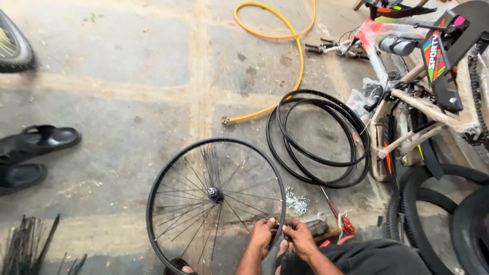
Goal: The person sits on the floor lacing a bicycle wheel, threading spokes through the hub and guiding them into the rim holes around the wheel. They rotate the wheel as they work and pick spokes one at a time from a bundle beside them.
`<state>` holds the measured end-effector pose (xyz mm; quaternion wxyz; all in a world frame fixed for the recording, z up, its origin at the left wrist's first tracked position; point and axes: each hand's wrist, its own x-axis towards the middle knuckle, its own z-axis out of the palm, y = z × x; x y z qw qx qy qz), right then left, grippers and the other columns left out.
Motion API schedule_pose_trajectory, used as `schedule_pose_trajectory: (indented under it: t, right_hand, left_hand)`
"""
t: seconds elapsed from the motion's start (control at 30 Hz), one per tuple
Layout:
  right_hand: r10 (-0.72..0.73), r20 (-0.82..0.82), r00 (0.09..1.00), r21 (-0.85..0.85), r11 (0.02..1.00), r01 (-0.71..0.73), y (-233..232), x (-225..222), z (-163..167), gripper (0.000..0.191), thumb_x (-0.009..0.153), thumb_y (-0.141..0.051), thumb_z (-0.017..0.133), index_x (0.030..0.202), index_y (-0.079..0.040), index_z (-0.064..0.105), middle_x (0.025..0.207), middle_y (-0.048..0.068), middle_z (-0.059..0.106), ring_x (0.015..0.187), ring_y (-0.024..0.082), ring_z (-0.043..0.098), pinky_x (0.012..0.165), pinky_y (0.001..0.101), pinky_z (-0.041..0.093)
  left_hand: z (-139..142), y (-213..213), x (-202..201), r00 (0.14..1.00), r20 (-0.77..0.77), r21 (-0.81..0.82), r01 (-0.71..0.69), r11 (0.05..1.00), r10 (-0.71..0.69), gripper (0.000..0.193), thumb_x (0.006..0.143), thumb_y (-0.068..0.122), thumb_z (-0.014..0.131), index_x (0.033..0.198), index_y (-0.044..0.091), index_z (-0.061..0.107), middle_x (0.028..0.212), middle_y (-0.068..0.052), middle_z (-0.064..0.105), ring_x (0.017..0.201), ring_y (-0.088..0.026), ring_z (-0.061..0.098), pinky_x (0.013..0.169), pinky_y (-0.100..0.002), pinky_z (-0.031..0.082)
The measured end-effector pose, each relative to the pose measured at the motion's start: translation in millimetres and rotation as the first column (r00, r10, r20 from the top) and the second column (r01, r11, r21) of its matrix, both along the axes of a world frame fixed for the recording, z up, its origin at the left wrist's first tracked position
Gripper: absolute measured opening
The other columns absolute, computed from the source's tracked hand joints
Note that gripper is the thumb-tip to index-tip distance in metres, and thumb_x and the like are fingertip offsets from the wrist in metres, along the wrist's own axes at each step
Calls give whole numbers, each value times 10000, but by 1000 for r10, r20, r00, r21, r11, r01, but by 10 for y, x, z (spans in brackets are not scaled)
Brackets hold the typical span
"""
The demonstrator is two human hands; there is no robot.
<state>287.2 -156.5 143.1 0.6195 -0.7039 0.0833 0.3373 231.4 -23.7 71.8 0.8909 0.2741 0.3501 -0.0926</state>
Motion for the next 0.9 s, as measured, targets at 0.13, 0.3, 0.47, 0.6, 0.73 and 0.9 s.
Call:
schedule_pose_trajectory:
  t: [0.13, 0.3, 0.47, 0.6, 0.73, 0.9]
  right_hand:
    - [-56, -184, 981, 200, 975, 93, -25, 56, -34, 267, 898, -13, 690, 1153, -43, 617, 934, 56, 694, 812, 167, 653, 731, 306, 523]
    - [111, -282, 953, 334, 942, -11, -96, 107, -101, 337, 902, -92, 678, 1237, -54, 670, 1095, 41, 722, 943, 156, 660, 837, 342, 498]
    - [104, -311, 945, 371, 928, 20, -64, 89, -128, 348, 873, -115, 647, 1221, -103, 644, 1095, 29, 731, 989, 186, 681, 878, 389, 525]
    - [165, -312, 936, 439, 899, -12, 67, 161, -60, 384, 867, -169, 693, 1242, -111, 635, 1037, 42, 702, 971, 209, 670, 806, 432, 515]
    - [237, -369, 899, 492, 870, -28, 86, 247, -20, 393, 879, -170, 724, 1247, -56, 649, 1070, 69, 720, 1044, 220, 680, 907, 420, 522]
    - [169, -359, 918, 530, 846, 52, 157, 156, -93, 391, 829, -165, 700, 1186, -8, 678, 1045, 106, 756, 1013, 269, 691, 925, 456, 531]
  left_hand:
    - [22, 31, -6, 999, -32, -5, 35, 999, -36, 244, 987, 264, 631, 1048, 30, 659, 890, -87, 721, 727, -206, 657, 629, -357, 491]
    - [-23, 133, 17, 996, -32, 41, -81, 996, 83, 202, 977, 200, 661, 1068, 23, 628, 856, -98, 718, 707, -200, 668, 629, -327, 526]
    - [-50, 262, 8, 985, -13, 59, -168, 984, 169, 234, 976, 199, 681, 1094, 3, 635, 802, -74, 664, 628, -172, 628, 575, -325, 524]
    - [64, 314, 49, 988, -81, 131, -120, 984, 131, 221, 958, 183, 705, 1097, 35, 614, 783, -83, 675, 613, -183, 617, 532, -329, 483]
    - [89, 322, 85, 991, -99, 238, -60, 969, 85, 230, 954, 209, 712, 1086, 32, 649, 773, -69, 723, 586, -157, 585, 491, -313, 446]
    - [35, 340, -16, 989, -133, 313, -17, 950, 61, 249, 959, 247, 735, 1079, 34, 689, 786, -47, 685, 597, -116, 596, 503, -283, 479]
